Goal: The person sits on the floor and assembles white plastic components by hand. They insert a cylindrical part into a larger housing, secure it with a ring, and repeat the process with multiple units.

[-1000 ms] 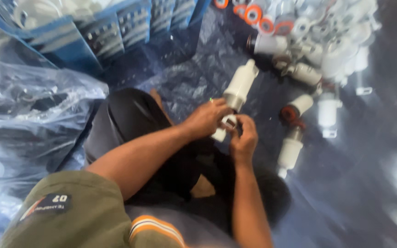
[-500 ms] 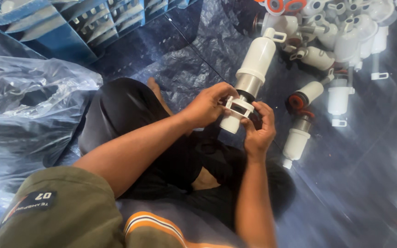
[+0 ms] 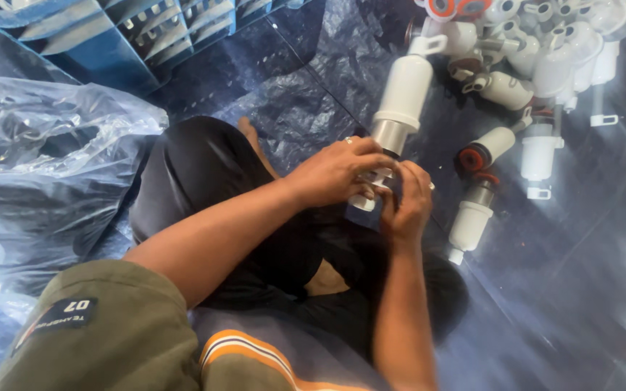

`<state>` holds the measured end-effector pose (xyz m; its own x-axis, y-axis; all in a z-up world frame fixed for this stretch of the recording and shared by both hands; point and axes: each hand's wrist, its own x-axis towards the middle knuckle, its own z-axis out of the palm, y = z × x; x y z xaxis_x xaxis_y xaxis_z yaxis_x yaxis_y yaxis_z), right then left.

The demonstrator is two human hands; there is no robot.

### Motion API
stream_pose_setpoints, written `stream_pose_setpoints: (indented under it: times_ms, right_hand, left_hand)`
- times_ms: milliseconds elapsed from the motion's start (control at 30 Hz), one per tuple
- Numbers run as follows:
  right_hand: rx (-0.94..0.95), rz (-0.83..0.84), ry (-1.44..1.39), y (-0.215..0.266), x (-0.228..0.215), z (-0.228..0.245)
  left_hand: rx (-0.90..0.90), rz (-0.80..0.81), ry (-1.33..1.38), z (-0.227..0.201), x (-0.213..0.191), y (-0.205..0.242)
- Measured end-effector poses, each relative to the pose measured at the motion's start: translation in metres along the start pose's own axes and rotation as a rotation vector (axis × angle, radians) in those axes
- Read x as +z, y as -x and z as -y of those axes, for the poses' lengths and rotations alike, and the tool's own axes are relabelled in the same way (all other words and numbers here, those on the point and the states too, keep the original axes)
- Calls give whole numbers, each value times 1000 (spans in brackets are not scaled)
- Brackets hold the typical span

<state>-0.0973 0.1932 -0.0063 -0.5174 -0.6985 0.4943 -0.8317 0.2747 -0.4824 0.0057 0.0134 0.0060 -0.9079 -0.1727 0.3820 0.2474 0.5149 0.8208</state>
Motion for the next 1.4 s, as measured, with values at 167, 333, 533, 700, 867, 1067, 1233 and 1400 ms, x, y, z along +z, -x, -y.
stream_pose_setpoints:
  times_ms: [167,333,533,700,867,1067,1233,1400]
  right_hand:
    - [64,60,-56,1,10,3]
    - [220,180,-270,-4,5,5]
    - [321,102,-333,0,14,5]
    - [226,114,-189,1,20,5]
    - [115,91,-89,3,32,7]
    - [189,100,-124,4,40,11]
    - [308,70,-472,6,38,-2]
    - [461,88,-433,12,34,-16]
  left_hand:
    - [-172,7,-80,8,4,8]
    - [-226,-47,-28,28,17,10]
    - [-304,-60,55,46,37,10]
    - [-339,15,30,43,34,7]
    - [-444,50,-33,33,29,7]
    - [-439,0,-77,33,29,10]
    - [-505,-60,94,44,34,8]
    - [-391,-104,214,50,36,4]
